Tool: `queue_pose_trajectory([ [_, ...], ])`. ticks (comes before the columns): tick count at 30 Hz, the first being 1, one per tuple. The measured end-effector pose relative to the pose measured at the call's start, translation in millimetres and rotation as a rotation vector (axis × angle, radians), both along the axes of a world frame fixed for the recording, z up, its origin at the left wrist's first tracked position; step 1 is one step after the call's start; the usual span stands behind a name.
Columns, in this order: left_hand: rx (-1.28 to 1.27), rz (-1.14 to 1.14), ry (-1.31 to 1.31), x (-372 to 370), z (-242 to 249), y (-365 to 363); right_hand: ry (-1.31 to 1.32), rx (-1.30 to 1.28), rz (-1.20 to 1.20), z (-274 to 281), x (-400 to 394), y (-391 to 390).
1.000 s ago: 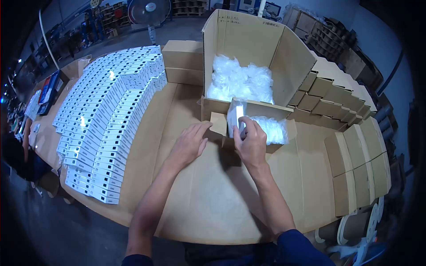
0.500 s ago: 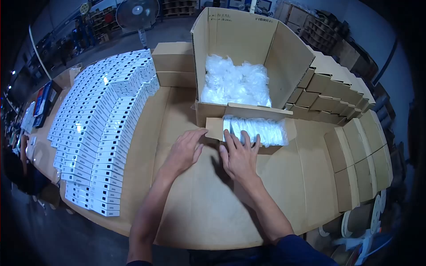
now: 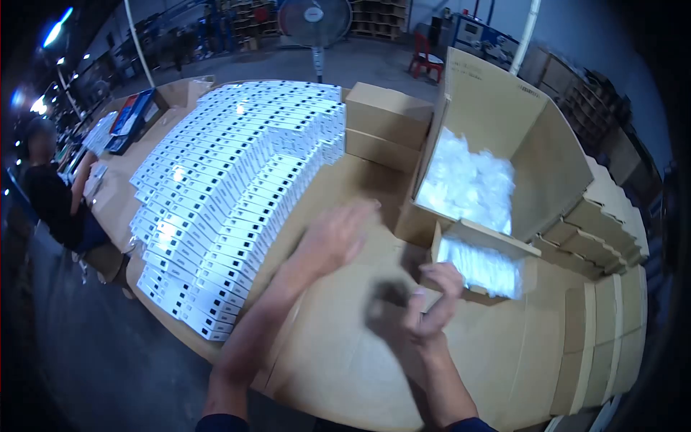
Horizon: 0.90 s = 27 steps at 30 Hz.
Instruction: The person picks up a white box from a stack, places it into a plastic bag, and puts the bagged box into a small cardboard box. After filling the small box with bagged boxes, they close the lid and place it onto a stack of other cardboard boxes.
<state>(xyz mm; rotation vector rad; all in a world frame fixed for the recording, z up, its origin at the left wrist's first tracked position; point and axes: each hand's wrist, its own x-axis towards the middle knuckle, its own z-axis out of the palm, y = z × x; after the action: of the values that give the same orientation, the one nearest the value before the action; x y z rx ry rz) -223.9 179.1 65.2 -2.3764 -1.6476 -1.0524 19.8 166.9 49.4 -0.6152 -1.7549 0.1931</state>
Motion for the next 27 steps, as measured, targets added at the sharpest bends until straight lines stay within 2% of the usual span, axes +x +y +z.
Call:
queue_pose_trajectory([
  [2, 0.056, 0.16, 0.016, -38.3, 12.8, 11.6, 0.011, -0.084, 0.142, 4.4, -48.1, 18.8],
  [7, 0.155, 0.399, 0.035, -121.8, 30.1, 50.4, -0.187, -0.253, 0.249, 27.6, -163.0, 110.4],
  [10, 0.22, 0.361, 0.104, -154.1, 32.9, 70.0, -0.265, -0.265, 0.326, 23.9, -212.0, 154.7],
  [13, 0.184, 0.369, 0.175, -171.1, 30.9, 81.9, -0.371, -0.254, 0.29, 25.9, -243.5, 180.3],
  [14, 0.175, 0.37, 0.197, -174.6, 28.7, 85.1, -0.39, -0.233, 0.275, 24.6, -251.2, 188.3],
  [15, 0.274, 0.377, 0.23, -175.4, 26.3, 86.5, -0.426, -0.243, 0.262, 25.1, -255.5, 193.4],
  [22, 0.163, 0.455, 0.296, -185.7, 20.2, 89.4, -0.523, -0.272, 0.239, 23.3, -266.3, 209.4],
  [25, 0.206, 0.472, 0.275, -181.9, 22.0, 79.3, -0.527, -0.233, 0.26, 30.2, -261.0, 208.1],
  [27, 0.18, 0.459, 0.196, -171.7, 30.8, 64.1, -0.431, -0.316, 0.381, 38.0, -246.8, 200.2],
])
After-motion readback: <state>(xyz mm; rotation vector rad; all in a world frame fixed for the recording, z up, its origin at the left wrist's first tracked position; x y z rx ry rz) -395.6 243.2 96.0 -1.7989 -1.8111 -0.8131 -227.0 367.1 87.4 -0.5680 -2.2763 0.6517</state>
